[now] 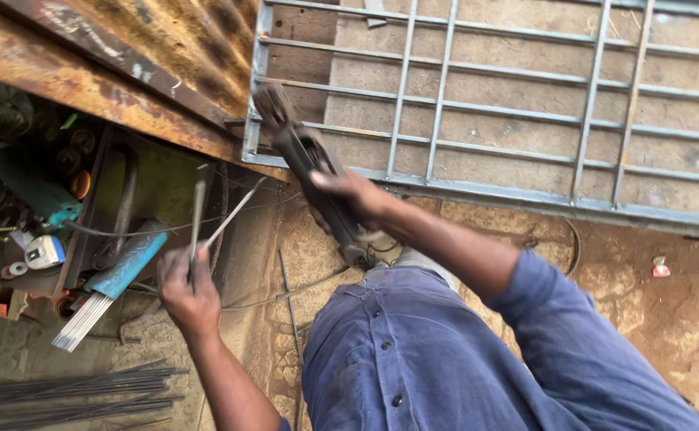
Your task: The person welds the joints of a rectangular metal frame by hand using a welding torch and electrodes, occasionally measuring the frame with a tape measure and repositioning it on the ground.
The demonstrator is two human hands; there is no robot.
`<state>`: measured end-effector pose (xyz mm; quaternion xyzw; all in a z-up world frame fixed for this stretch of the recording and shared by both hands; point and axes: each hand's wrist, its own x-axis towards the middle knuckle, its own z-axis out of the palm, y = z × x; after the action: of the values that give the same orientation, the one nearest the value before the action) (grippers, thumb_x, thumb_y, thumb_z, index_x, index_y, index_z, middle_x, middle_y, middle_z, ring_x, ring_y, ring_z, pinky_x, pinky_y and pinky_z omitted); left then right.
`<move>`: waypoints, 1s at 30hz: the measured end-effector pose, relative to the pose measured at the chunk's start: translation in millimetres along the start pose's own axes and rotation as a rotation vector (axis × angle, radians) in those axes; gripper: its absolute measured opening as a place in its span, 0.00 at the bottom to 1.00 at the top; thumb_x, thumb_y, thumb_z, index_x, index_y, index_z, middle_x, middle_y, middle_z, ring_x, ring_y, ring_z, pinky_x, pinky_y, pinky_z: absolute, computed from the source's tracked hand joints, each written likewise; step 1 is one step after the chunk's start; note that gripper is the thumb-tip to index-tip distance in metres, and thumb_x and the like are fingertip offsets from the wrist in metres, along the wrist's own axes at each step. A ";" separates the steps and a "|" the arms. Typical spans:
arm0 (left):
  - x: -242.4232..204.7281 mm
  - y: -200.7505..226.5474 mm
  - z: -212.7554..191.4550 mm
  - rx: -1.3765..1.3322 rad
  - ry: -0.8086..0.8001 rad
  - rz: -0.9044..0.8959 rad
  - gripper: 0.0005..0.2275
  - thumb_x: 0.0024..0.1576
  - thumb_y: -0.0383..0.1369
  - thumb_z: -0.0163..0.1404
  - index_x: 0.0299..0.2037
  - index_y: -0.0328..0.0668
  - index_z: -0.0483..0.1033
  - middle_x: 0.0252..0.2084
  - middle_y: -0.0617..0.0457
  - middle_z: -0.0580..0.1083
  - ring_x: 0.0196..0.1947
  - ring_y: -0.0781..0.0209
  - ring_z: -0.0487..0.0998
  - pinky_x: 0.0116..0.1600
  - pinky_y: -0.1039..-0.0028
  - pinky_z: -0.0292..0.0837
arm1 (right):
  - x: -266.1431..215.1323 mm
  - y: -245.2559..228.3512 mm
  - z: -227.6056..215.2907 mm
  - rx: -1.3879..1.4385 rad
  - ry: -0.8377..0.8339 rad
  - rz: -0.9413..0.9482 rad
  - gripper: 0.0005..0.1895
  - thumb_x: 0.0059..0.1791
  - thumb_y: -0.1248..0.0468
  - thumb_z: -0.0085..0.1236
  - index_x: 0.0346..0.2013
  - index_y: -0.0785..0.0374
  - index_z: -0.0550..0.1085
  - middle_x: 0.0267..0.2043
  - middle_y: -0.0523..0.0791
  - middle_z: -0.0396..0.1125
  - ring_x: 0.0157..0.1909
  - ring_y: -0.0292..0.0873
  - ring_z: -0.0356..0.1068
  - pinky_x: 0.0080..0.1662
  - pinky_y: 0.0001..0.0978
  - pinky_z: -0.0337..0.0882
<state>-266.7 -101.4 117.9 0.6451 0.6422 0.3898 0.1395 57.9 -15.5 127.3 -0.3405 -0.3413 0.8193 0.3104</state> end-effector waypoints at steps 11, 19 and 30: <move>76.6 69.6 -5.9 0.189 -0.042 0.273 0.03 0.63 0.35 0.59 0.41 0.49 0.83 0.37 0.58 0.77 0.39 0.58 0.73 0.48 0.62 0.59 | -53.8 43.2 -10.3 0.144 -0.073 -0.049 0.37 0.48 0.38 0.62 0.52 0.66 0.67 0.36 0.52 0.70 0.35 0.46 0.73 0.38 0.38 0.77; 73.6 55.5 -7.7 0.244 -0.030 0.242 0.06 0.62 0.37 0.61 0.42 0.46 0.83 0.35 0.57 0.76 0.37 0.60 0.73 0.43 0.65 0.62 | -54.6 48.4 -11.7 0.026 0.010 -0.073 0.37 0.46 0.37 0.62 0.49 0.67 0.69 0.32 0.51 0.69 0.31 0.45 0.73 0.36 0.39 0.78; 78.9 68.1 -16.0 0.411 -0.056 0.235 0.08 0.61 0.40 0.62 0.42 0.47 0.84 0.35 0.57 0.78 0.36 0.60 0.73 0.42 0.65 0.62 | -51.1 37.6 -1.0 -0.539 0.512 0.127 0.33 0.43 0.43 0.59 0.51 0.65 0.68 0.31 0.50 0.71 0.28 0.44 0.73 0.33 0.40 0.78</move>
<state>-238.7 -41.8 200.4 0.7409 0.6244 0.2463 -0.0232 77.7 -74.6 115.4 -0.6240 -0.4344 0.6061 0.2335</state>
